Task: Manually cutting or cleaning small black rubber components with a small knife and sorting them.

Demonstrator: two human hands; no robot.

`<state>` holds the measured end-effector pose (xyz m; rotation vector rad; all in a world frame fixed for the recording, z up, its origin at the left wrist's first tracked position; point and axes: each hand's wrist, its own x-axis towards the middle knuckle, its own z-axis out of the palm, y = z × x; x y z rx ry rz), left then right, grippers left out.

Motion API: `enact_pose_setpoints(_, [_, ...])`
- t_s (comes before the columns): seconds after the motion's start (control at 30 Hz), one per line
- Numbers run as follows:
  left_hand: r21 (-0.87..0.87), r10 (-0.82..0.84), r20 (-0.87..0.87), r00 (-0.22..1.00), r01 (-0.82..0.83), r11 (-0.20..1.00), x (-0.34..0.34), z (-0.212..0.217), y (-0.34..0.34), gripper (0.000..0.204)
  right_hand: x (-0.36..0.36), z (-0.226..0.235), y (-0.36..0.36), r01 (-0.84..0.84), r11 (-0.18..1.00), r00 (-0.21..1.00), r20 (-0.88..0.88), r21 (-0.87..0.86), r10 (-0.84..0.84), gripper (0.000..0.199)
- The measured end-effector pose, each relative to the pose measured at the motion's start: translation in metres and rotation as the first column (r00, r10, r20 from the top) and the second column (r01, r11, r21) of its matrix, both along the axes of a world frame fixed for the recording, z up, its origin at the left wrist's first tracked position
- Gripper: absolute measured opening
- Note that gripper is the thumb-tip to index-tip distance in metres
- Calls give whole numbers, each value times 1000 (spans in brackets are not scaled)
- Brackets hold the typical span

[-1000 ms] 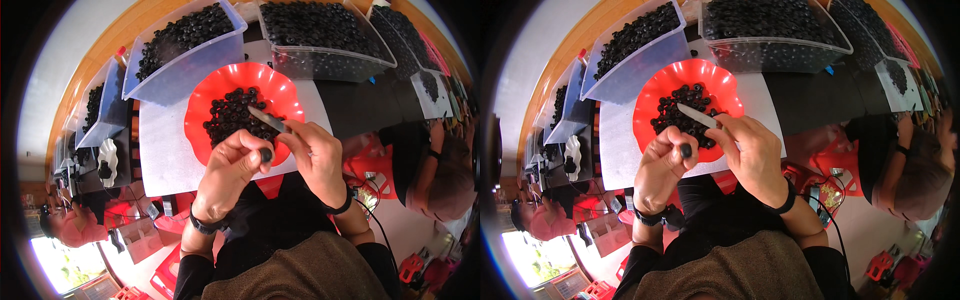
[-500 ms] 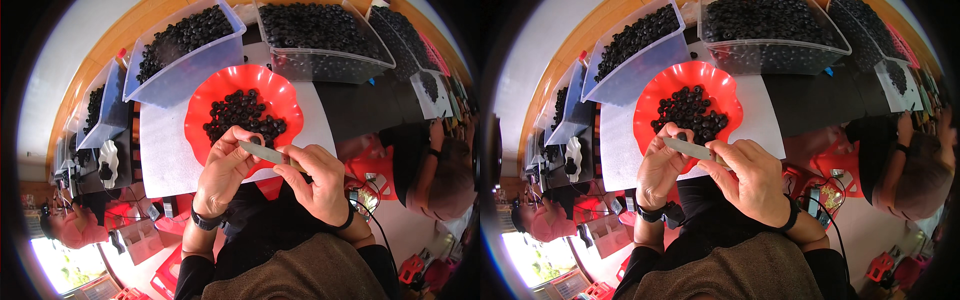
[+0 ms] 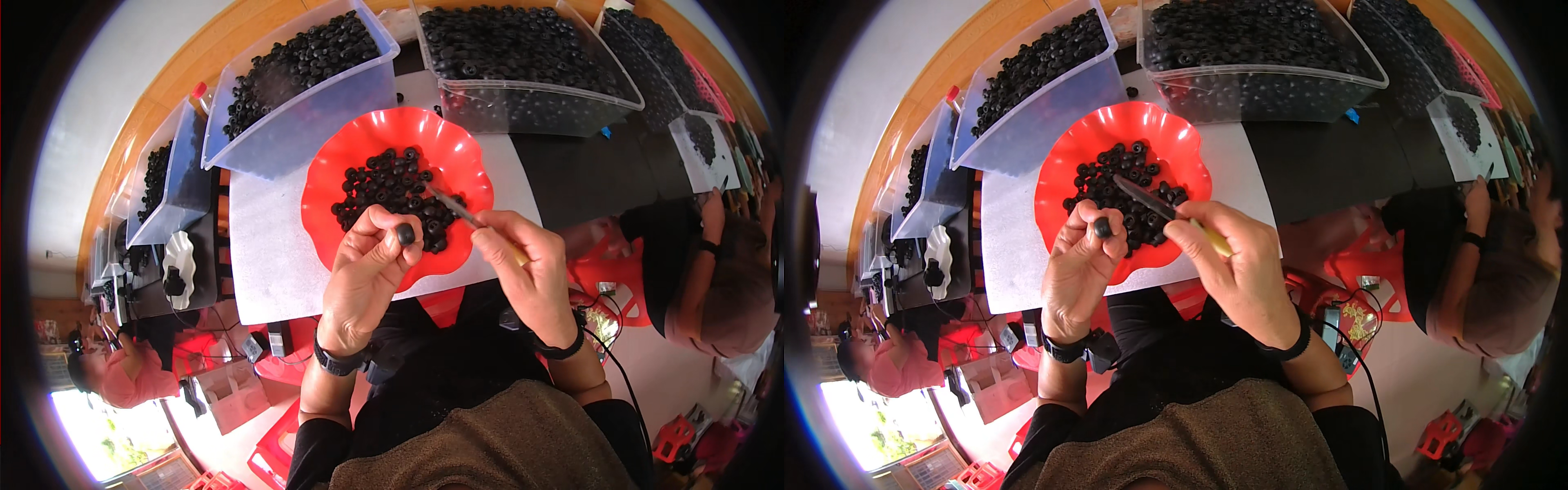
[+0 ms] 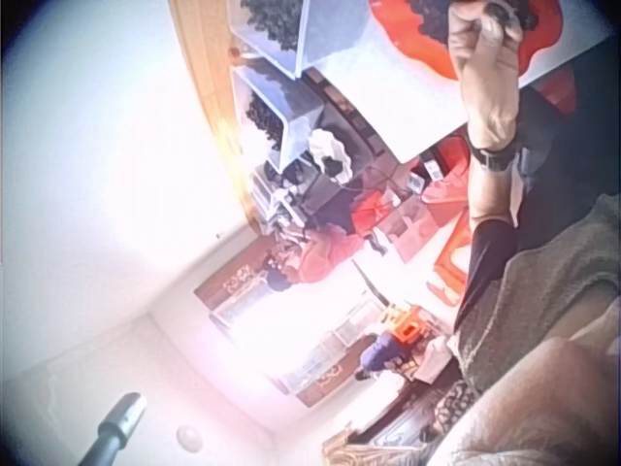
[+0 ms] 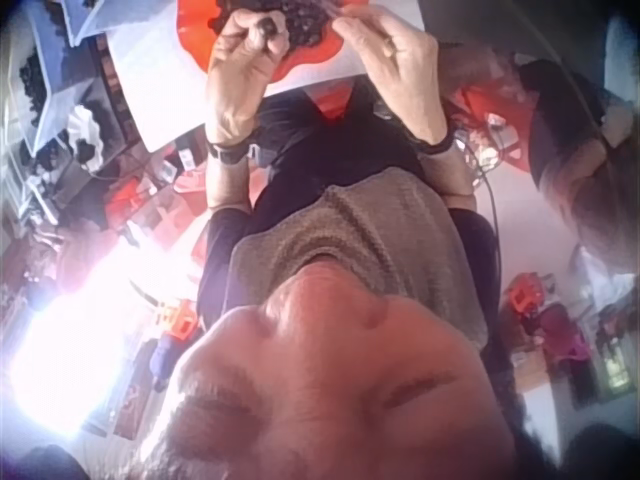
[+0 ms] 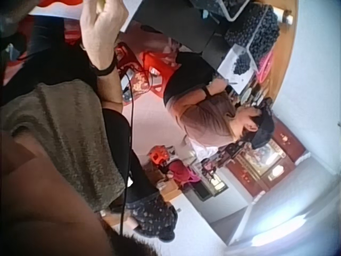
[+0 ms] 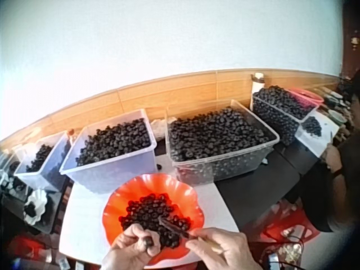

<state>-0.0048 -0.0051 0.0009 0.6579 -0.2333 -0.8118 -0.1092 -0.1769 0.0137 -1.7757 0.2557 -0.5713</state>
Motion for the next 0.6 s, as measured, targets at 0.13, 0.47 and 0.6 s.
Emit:
enact_pose_setpoints(0.13, [4,-8,5,1000,8,1000,-2,-1,-2,6,5,-4,7,-106,994,994,44,35,105,31])
enact_pose_setpoints(0.47, [93,3,95,995,-12,996,-10,3,-6,8,26,-6,19,-219,951,974,104,220,200,32])
enact_pose_setpoints(0.6, [129,-7,45,999,1,992,-11,5,-6,8,23,-7,19,-240,927,970,110,287,217,27])
